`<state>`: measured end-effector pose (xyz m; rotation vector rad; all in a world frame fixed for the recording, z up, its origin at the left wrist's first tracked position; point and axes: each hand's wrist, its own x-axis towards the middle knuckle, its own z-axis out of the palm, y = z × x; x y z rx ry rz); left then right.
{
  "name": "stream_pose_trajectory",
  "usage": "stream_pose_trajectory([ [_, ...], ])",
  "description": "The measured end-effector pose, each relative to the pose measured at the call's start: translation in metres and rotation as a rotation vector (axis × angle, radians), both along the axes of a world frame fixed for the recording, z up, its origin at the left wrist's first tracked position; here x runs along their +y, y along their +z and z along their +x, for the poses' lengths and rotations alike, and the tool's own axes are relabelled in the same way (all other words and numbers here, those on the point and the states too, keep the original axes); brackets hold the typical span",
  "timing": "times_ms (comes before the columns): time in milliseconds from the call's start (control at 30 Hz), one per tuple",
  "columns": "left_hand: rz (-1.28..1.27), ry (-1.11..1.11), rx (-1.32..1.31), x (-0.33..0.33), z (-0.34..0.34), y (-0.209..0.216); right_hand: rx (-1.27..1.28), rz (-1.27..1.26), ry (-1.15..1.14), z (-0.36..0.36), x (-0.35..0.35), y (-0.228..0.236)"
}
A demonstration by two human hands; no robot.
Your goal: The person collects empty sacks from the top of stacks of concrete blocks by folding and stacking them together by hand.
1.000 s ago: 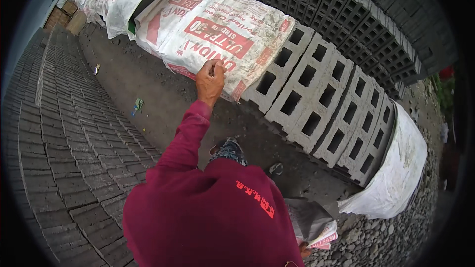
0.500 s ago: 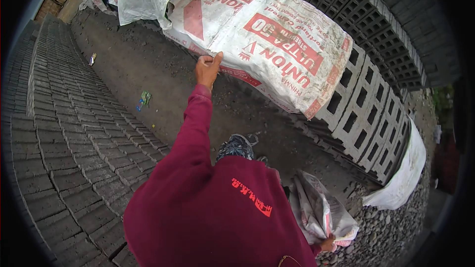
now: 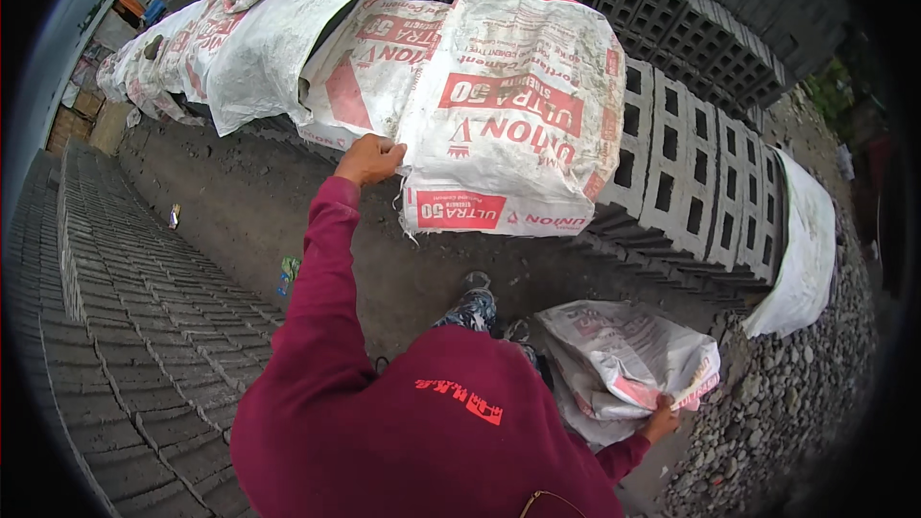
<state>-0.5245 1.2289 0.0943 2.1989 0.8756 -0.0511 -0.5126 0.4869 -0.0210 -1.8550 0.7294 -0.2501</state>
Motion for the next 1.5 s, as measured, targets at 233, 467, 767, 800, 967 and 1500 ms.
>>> stream_pose_trajectory([
  [233, 0.348, 0.136, -0.529, 0.130, 0.210, 0.004, -0.026, -0.154, -0.040, -0.029, 0.048, 0.013],
  [467, 0.282, 0.129, -0.360, 0.198, 0.375, -0.028, -0.064, -0.229, -0.235, -0.100, 0.112, 0.054],
  [767, -0.576, 0.093, -0.557, 0.219, 0.437, -0.020, -0.086, -0.092, -0.430, -0.152, 0.161, 0.092],
  [800, -0.747, 0.076, -0.660, 0.235, 0.431, 0.002, -0.163, -0.028, -0.392, -0.141, 0.162, 0.081],
  [967, -1.125, -0.375, -0.793, 0.041, 0.332, 0.114, -0.140, -0.044, -0.475, -0.133, 0.186, 0.086],
  [1500, -1.131, -1.469, -0.317, -0.379, 0.016, -0.016, -0.471, 0.585, -0.239, -0.081, 0.175, 0.121],
])
